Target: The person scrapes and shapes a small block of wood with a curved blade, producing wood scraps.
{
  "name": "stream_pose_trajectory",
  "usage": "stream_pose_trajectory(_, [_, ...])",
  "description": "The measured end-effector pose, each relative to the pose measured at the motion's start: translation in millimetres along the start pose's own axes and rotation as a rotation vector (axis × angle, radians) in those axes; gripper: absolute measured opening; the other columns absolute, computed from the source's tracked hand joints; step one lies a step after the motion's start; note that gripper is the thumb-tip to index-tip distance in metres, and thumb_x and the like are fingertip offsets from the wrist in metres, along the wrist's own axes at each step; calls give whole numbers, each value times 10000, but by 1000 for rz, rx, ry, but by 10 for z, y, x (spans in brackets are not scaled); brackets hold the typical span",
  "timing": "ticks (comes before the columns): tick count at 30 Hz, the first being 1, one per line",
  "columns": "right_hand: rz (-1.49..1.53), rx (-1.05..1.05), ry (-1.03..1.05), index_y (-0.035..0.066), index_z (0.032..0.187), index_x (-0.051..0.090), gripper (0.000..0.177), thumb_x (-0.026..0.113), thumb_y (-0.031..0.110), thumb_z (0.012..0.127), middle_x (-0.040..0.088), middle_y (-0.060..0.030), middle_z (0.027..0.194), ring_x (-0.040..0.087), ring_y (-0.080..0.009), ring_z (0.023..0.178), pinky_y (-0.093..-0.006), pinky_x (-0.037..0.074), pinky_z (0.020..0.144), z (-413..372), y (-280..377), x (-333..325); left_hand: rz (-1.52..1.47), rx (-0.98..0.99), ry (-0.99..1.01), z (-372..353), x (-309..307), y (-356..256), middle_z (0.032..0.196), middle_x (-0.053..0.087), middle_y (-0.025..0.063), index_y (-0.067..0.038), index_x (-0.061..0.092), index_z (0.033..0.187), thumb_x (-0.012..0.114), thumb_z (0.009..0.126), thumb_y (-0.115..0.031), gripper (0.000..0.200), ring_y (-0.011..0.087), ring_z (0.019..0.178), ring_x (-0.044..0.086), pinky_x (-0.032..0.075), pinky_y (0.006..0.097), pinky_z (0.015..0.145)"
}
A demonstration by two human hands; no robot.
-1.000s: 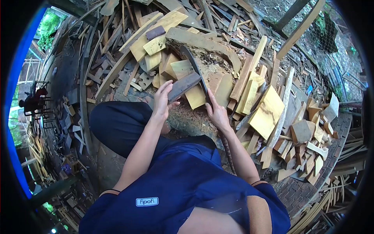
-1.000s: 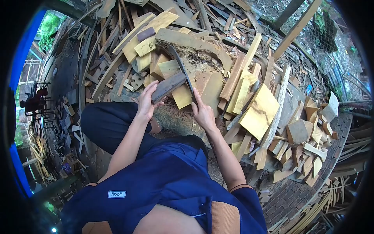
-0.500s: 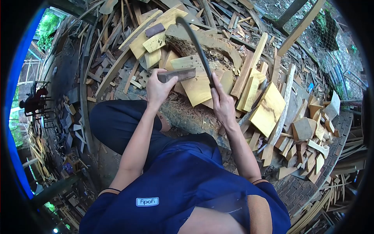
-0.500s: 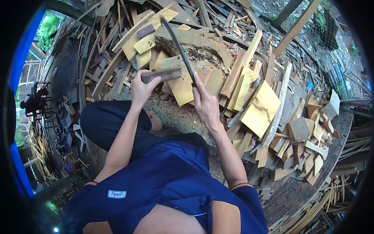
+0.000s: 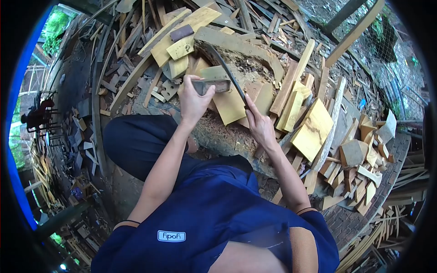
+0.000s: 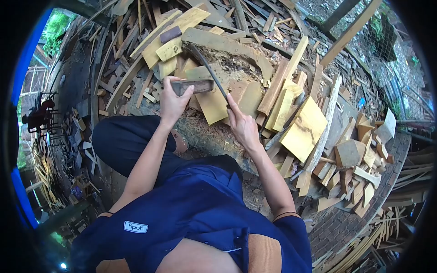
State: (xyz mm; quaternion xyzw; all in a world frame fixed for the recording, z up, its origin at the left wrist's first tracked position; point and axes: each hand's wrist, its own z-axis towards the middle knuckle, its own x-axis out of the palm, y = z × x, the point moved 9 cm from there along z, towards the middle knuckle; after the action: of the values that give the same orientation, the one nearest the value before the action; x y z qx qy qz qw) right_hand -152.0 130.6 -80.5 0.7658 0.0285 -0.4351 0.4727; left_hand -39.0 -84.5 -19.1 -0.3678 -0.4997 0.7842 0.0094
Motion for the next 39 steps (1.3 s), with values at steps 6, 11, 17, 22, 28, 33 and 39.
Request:
stream_pose_trajectory(6, [296,-322,-328,291,1505,402,541,547,182,995,669,-257,861,661,-430,739,-500,502,653,-61,866,-655,-35,-100,35,-70,-53,30,947,699,201,-31,491,1108,811,787,-221,491,323,839,715,555,386,727])
stream_pose_trajectory(11, [-33,-19,-32,329,1508,386,526,518,258,1004,637,-294,737,657,-456,665,-552,514,628,-116,-104,20,-50,-70,169,-106,9,-123,1102,707,168,-45,478,1137,769,832,-180,443,271,975,712,553,355,837])
stream_pose_trajectory(17, [131,-48,-31,297,1514,384,539,527,220,999,670,-273,860,665,-450,756,-508,522,676,-78,126,-174,-100,-91,174,-221,49,-197,1142,681,160,-47,499,1164,784,813,-162,467,260,1030,689,525,355,886])
stream_pose_trajectory(22, [301,-298,-326,251,1498,427,570,585,114,968,695,-201,936,684,-369,752,-439,531,662,-168,785,-723,-25,68,67,-75,-24,-253,1052,691,191,-59,495,1166,801,783,-159,501,313,967,704,543,379,828])
stream_pose_trajectory(28, [-101,-4,-66,273,1509,400,554,566,202,985,653,-252,767,651,-421,663,-505,504,615,-88,-112,94,-210,-1,134,-17,13,-38,1049,688,167,-53,496,1152,797,789,-170,486,325,949,695,536,384,837])
stream_pose_trajectory(33, [129,-17,-83,254,1513,394,565,569,191,979,655,-247,792,653,-423,679,-492,502,616,-43,199,-95,-83,-140,209,1,23,46,1105,698,169,-27,495,1182,797,812,-208,511,298,1015,692,527,386,880])
stream_pose_trajectory(39, [249,-376,-408,209,1497,438,635,635,55,913,646,-155,837,646,-332,685,-420,513,618,-177,941,-711,148,-165,291,223,125,-133,1067,694,221,-24,523,1194,810,783,-273,560,355,1007,687,532,413,864])
